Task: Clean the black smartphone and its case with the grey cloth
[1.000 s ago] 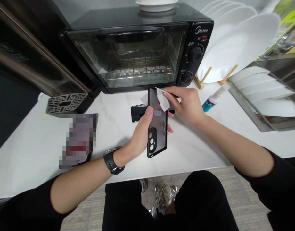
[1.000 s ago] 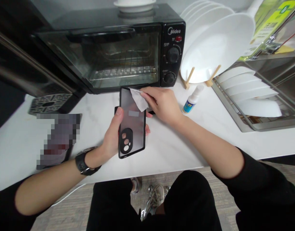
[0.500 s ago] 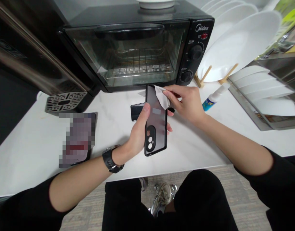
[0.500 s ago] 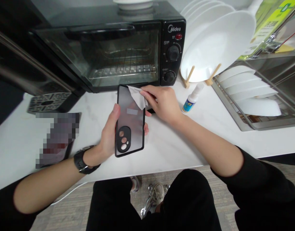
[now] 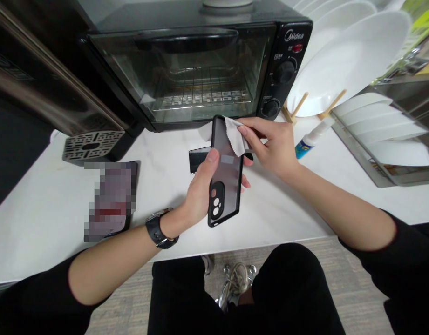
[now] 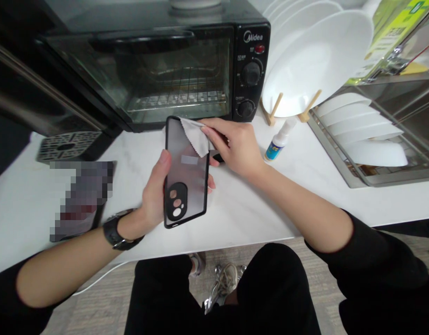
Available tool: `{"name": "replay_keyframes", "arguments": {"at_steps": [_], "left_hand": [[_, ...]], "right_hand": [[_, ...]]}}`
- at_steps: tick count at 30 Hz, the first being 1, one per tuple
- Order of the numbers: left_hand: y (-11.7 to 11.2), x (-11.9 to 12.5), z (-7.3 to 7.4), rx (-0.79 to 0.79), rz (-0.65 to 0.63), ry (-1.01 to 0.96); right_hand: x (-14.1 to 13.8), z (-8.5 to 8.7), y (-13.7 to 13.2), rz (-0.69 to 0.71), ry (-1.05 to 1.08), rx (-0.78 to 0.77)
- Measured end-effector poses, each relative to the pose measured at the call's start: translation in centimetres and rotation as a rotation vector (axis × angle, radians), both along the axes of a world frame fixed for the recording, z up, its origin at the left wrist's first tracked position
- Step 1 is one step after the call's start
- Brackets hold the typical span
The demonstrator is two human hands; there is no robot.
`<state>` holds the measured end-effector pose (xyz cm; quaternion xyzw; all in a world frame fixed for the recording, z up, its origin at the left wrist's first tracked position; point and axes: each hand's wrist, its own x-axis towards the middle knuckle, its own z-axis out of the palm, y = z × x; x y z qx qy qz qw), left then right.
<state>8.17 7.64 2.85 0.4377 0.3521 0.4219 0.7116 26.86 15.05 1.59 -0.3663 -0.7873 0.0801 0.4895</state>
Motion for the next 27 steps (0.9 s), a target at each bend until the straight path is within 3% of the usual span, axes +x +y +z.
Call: {"name": "replay_keyframes", "arguments": {"at_steps": [8,10,14,17,19,24,27], "left_hand": [[0.1,0.0,0.3,-0.171,-0.284,-0.003],[0.1,0.0,0.4,-0.161,-0.255,0.005],[0.1,0.0,0.4,-0.078,-0.053,-0.005],[0.1,0.1,0.3,-0.075,0.003,-0.033],[0.2,0.2,0.3,-0.103,-0.029,-0.056],[0.3,0.3,0.5,-0.215,-0.279,-0.039],[0.2,0.2,0.6,-0.179,-0.23,-0.021]], "right_hand": [[-0.1,0.2,-1.1,0.081,-0.022,0.038],[-0.1,0.2,-1.0,0.079,-0.031,0.02],[-0.2,0.0,-0.5,0.032,0.019,0.02],[-0.3,-0.2,-0.2,-0.01,0.039,0.009],[-0.3,-0.3,-0.3,-0.002,0.041,0.025],[-0.5,-0.2,-1.0,0.132,0.015,0.067],[-0.6,-0.1,-1.1,0.143,0.012,0.037]]}}
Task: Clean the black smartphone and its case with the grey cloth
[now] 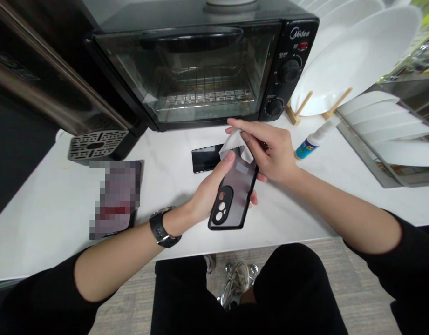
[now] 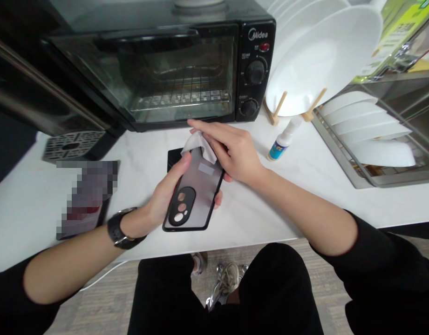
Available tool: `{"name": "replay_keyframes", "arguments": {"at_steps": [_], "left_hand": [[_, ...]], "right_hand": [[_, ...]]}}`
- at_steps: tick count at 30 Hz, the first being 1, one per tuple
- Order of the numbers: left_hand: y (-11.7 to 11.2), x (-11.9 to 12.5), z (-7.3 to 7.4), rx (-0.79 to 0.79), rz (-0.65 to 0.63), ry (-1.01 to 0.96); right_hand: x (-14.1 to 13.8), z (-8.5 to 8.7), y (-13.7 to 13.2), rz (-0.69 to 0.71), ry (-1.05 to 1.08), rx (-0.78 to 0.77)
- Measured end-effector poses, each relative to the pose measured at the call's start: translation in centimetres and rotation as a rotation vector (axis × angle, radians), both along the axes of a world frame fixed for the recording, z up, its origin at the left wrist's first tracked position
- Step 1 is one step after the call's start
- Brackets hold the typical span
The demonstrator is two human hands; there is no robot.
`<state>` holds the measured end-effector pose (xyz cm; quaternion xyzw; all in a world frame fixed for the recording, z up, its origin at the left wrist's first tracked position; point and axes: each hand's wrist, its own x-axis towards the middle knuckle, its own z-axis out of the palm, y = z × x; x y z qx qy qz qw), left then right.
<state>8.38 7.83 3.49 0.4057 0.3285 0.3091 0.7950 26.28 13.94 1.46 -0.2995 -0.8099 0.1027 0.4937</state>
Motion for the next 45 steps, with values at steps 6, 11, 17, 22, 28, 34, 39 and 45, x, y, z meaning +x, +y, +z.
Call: {"name": "replay_keyframes", "arguments": {"at_steps": [6,11,17,22,28,34,39,45], "left_hand": [[0.1,-0.2,-0.4,0.13,0.238,0.0],[0.3,-0.2,-0.5,0.054,0.079,-0.001],[-0.1,-0.1,-0.4,0.001,0.014,0.035],[-0.2,-0.2,-0.5,0.128,0.237,-0.018],[0.3,-0.4,-0.6,0.097,0.069,0.006],[0.2,-0.2,-0.6,0.1,0.037,-0.007],[0.0,-0.2,-0.5,0.195,0.214,0.002],[0.4,-0.2,-0.3,0.074,0.016,-0.014]], "right_hand": [[0.1,-0.3,0.8,-0.154,0.048,-0.051],[0.1,-0.4,0.6,-0.153,0.042,-0.035],[0.0,0.0,0.1,-0.073,0.008,-0.022],[0.2,-0.3,0.8,-0.161,0.07,-0.059],[0.2,-0.4,0.6,-0.146,0.072,-0.016],[0.0,-0.4,0.6,-0.089,0.059,0.035],[0.1,-0.8,1.1,-0.146,0.097,0.049],[0.0,-0.8,0.7,-0.12,0.1,0.078]]}}
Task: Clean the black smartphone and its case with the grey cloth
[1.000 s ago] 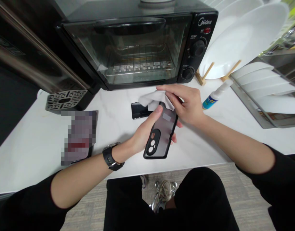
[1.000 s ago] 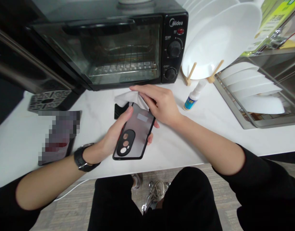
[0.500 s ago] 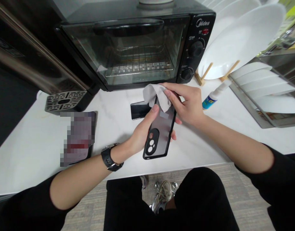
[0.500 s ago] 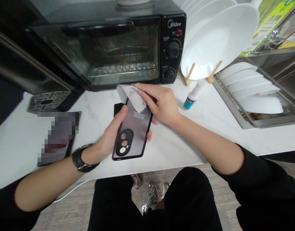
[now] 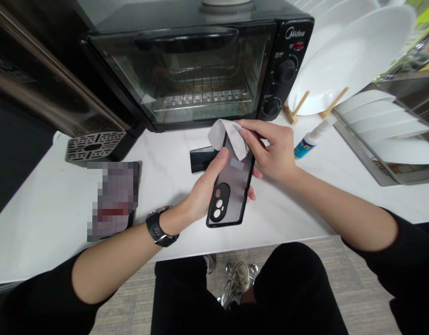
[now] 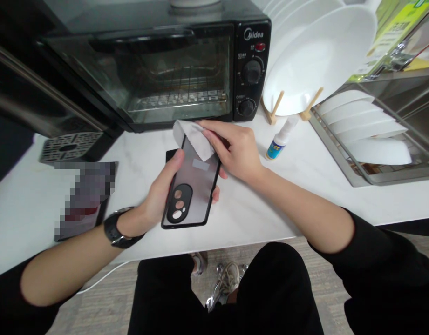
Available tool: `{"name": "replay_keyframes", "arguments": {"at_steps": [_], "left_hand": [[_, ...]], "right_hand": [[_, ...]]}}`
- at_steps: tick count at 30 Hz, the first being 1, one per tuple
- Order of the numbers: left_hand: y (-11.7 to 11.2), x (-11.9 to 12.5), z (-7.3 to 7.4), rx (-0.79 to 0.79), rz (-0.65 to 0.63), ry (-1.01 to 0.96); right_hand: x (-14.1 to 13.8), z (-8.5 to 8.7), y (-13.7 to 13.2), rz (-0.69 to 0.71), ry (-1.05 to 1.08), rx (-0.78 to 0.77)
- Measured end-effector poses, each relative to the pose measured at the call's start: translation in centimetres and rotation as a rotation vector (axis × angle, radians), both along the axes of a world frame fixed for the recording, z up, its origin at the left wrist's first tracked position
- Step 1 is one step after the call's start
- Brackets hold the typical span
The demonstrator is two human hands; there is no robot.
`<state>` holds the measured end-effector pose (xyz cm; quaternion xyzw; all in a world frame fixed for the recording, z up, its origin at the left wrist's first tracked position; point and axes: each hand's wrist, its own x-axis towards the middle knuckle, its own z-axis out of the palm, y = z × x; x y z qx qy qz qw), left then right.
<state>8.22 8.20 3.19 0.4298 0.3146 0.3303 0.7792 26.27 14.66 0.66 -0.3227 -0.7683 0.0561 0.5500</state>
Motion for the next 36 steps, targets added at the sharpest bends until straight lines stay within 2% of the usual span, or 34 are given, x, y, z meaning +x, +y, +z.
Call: {"name": "replay_keyframes", "arguments": {"at_steps": [2,3,7,9,11,16,18,20,23,25,28,33,36], "left_hand": [[0.01,0.01,0.1,-0.022,-0.053,0.013],[-0.03,0.01,0.13,-0.018,-0.041,0.016],[-0.28,-0.02,0.04,0.069,0.16,-0.015],[-0.3,-0.03,-0.16,0.084,0.183,-0.024],[-0.19,-0.06,-0.37,0.072,0.138,-0.027],[0.18,-0.2,-0.26,-0.031,-0.093,0.029],[0.15,-0.26,-0.08,-0.044,-0.108,0.055],[0.02,-0.28,-0.04,-0.005,-0.031,0.056],[-0.19,-0.27,-0.29,0.114,0.155,0.027],[-0.24,-0.25,-0.47,0.158,0.204,0.015],[-0.15,-0.25,-0.33,0.126,0.154,0.035],[-0.13,-0.21,0.41,-0.007,-0.043,0.099],[-0.34,-0.14,0.15,0.015,0.019,0.108]], "right_hand": [[-0.05,0.12,-0.14,0.027,-0.011,0.006],[-0.06,0.18,-0.14,0.032,-0.016,0.002],[0.02,0.27,0.16,-0.012,-0.002,-0.029],[0.06,0.22,0.29,-0.03,0.007,-0.034],[0.07,0.16,0.27,-0.031,0.007,-0.024],[0.03,0.09,-0.11,0.018,-0.013,0.033],[0.03,0.08,-0.12,0.032,-0.037,0.006],[0.07,0.09,0.03,0.019,-0.035,-0.028],[0.17,0.11,0.34,-0.02,0.002,-0.056],[0.21,0.1,0.47,-0.034,0.022,-0.064],[0.15,0.06,0.38,-0.036,0.03,-0.053],[-0.03,0.26,-0.2,-0.002,-0.009,-0.005],[0.06,0.36,-0.23,0.008,-0.036,-0.044]]}}
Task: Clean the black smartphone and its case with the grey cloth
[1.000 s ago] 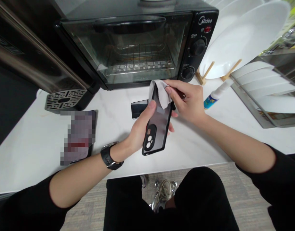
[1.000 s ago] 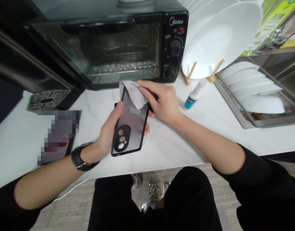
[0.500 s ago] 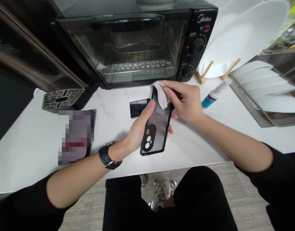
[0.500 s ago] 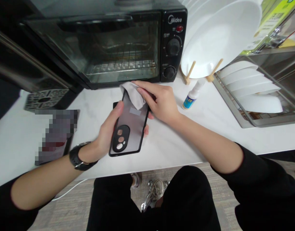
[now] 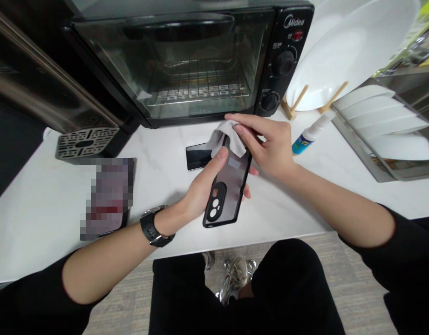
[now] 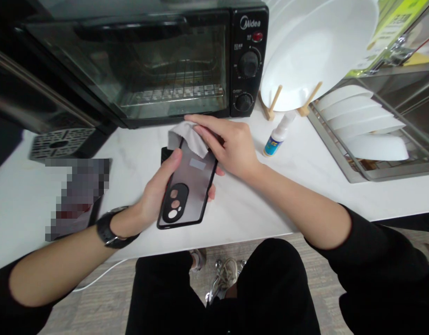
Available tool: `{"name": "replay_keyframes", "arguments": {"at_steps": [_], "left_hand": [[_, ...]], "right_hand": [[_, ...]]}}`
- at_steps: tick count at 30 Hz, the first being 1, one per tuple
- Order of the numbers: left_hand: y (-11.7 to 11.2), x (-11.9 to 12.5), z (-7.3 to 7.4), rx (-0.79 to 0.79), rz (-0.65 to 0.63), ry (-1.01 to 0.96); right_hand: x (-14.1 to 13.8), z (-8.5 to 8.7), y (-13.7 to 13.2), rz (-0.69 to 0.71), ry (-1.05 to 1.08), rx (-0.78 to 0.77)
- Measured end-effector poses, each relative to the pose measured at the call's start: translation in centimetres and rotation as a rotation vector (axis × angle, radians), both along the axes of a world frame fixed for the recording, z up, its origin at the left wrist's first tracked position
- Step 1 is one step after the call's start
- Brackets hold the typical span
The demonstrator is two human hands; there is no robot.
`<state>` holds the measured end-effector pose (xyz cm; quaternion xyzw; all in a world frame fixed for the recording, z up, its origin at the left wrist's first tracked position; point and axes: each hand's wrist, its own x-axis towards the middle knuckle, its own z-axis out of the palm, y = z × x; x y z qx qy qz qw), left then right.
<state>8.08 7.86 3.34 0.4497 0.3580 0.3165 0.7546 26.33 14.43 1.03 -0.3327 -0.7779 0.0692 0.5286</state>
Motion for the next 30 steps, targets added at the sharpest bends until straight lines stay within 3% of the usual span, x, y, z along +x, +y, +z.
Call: {"name": "replay_keyframes", "arguments": {"at_steps": [4,7,16,23,30], "left_hand": [[-0.29,-0.04,-0.73,0.186,0.197,-0.046],[-0.33,-0.12,-0.85,0.223,0.231,-0.074],[0.13,0.21,-0.95,0.007,-0.025,0.032],[-0.31,0.07,-0.93,0.212,0.193,-0.073],[0.24,0.11,-0.7,0.04,-0.031,-0.018]], "right_hand": [[0.16,-0.17,0.37,-0.053,0.009,-0.058],[0.1,-0.34,0.55,-0.065,0.029,-0.061],[-0.13,-0.25,-0.11,0.01,-0.007,-0.017],[0.09,-0.38,0.48,-0.03,0.077,-0.064],[-0.12,-0.59,0.17,-0.02,0.046,-0.044]]}}
